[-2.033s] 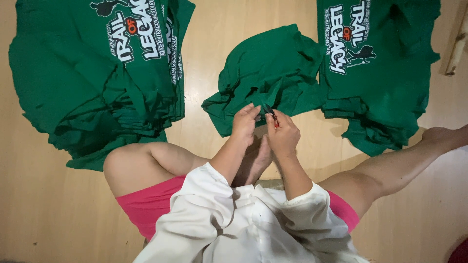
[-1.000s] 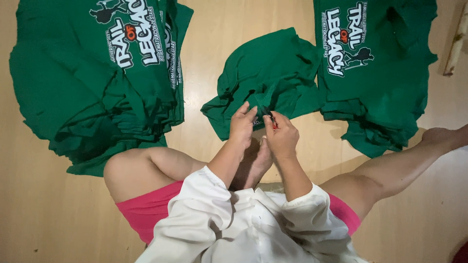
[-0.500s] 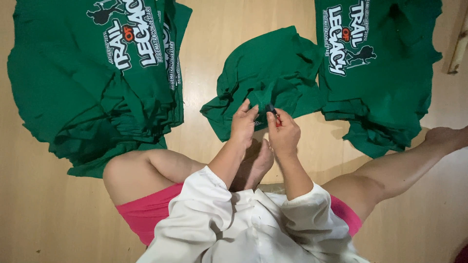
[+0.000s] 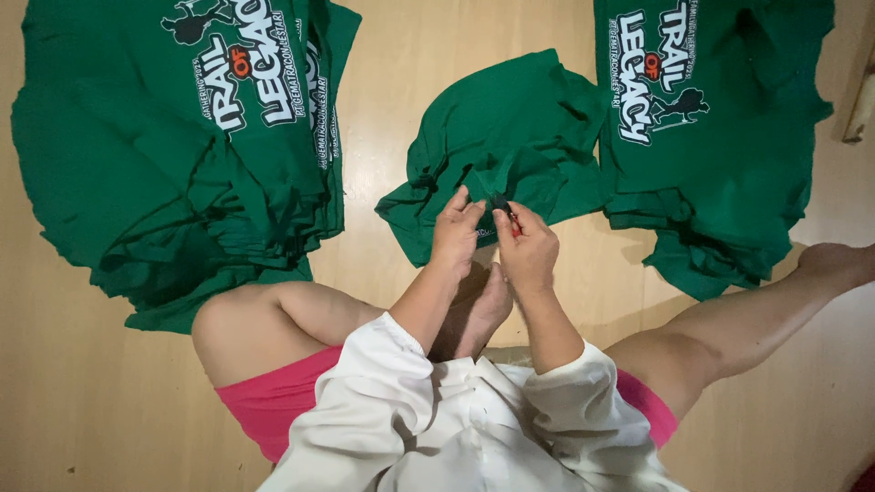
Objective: Trimming loose threads from green t-shirts using a small cutting tool as part of quality control.
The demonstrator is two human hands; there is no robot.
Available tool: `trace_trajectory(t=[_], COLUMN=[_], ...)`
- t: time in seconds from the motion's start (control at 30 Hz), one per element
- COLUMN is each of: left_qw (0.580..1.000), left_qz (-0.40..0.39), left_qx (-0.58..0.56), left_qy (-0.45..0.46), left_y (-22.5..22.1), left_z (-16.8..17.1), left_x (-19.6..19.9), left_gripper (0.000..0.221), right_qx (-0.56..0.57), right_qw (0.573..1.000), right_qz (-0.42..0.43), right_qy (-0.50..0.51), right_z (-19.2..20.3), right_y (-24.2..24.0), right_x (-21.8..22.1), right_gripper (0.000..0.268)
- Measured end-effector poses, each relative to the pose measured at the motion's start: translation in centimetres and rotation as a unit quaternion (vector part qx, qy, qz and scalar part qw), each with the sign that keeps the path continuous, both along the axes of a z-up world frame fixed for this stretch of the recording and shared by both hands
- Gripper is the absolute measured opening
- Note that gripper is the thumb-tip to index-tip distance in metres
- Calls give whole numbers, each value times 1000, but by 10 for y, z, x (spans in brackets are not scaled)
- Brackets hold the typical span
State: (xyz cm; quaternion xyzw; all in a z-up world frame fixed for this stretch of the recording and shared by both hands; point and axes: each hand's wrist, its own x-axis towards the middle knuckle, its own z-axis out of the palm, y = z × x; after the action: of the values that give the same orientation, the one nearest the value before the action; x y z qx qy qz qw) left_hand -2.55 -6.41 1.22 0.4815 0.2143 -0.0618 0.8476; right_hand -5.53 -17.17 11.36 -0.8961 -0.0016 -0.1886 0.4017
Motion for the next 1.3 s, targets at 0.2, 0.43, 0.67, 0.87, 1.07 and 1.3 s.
trace_trajectory(t=[0.2, 0.43, 0.67, 0.87, 1.07, 1.3], left_qw=[1000, 1000, 999, 1000, 998, 997], left_qz=[6, 7, 13, 19, 21, -16], left_qx=[25, -10, -15, -14, 2, 20], left_qy=[-7, 0, -26, 4, 59, 67], left_y=[-1, -3, -6, -1, -1, -4], left_z=[12, -2, -29, -4, 50, 14], left_x=[-3, -3, -1, -6, -10, -4], left_gripper=[74, 72, 66, 65, 61, 60], right_qx=[-57, 71, 35, 40, 5, 24], right_qw=[998, 996, 999, 999, 999, 999], right_qz=[-11, -43, -24, -20, -14, -29], right_qy=[5, 16, 16, 24, 33, 36], right_z=[-21, -17, -13, -9, -12, -16], right_y=[-6, -9, -3, -5, -5, -12], right_x=[1, 3, 2, 1, 1, -3], right_gripper=[17, 20, 19, 17, 19, 22])
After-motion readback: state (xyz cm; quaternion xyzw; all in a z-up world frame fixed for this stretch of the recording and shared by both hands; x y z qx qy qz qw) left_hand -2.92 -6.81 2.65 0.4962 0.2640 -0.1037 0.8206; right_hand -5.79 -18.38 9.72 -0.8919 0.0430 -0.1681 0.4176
